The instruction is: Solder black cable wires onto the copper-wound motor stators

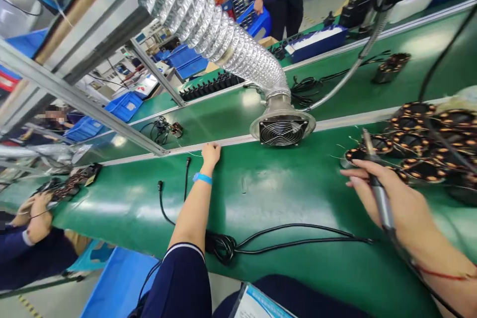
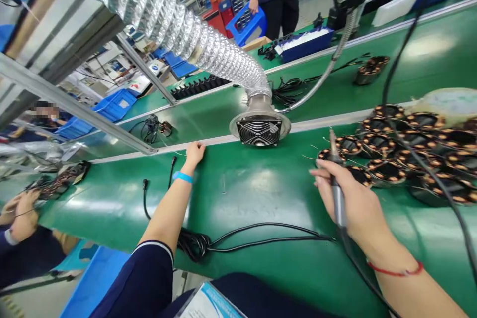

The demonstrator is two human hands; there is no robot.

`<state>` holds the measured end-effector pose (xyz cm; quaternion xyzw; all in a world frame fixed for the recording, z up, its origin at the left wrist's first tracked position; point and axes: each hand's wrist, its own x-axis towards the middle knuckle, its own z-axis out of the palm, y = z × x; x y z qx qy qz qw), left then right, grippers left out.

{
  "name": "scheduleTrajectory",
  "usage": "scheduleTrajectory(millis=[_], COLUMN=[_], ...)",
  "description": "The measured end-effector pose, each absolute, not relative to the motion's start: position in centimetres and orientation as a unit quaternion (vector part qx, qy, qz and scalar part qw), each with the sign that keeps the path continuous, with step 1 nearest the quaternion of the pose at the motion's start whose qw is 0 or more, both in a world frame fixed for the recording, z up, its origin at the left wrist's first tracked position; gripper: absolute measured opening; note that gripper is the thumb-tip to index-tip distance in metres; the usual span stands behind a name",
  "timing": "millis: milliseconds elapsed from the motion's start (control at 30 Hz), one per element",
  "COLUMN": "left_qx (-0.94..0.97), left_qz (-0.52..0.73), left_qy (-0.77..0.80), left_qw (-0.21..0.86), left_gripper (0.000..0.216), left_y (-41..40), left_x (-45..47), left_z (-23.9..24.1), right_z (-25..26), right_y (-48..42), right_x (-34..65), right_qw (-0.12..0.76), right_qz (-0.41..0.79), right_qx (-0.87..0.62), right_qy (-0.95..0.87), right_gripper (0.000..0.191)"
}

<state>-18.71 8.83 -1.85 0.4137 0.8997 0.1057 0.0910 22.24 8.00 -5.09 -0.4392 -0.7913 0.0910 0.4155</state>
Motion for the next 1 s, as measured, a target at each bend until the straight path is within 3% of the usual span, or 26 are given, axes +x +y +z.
scheduleTrajectory(millis=[133, 267, 400, 567, 767, 1000], left_qx=[0.450, 0.501, 0.492, 0.384, 0.312, 0.321], left_qz=[0.147, 0.167, 0.153, 0.207, 0.309, 0.293], left_qy=[0.863, 0.777, 0.675, 0.569, 0.601, 0.607], left_qw=[0.176, 0.344, 0.528, 0.698, 0.667, 0.666], left_gripper=[0.024, 0.024, 0.016, 0.015, 0.015, 0.021], left_y=[8.4, 5.4, 1.8, 0.0, 2.0, 4.8], left_x=[-18.2, -15.8, -11.5, -7.7, -5.4, -2.8], left_z=[-1.4, -0.9, -0.6, -0.9, -1.8, -1.2], right_z=[-4.7, -4.9, -5.4, -4.7, -3.5, -4.9], right_y=[10.1, 12.3, 12.8, 8.7, 4.8, 4.5], right_x=[23.2, 23.4, 22.4, 20.0, 18.2, 17.7], right_qw=[0.331, 0.294, 0.283, 0.264, 0.261, 0.285], right_qz=[0.005, -0.047, -0.058, -0.016, 0.057, 0.083], right_qx=[-0.469, -0.473, -0.438, -0.343, -0.234, -0.308], right_qy=[-0.819, -0.829, -0.852, -0.901, -0.935, -0.904], right_gripper=[0.033, 0.031, 0.035, 0.026, 0.021, 0.033])
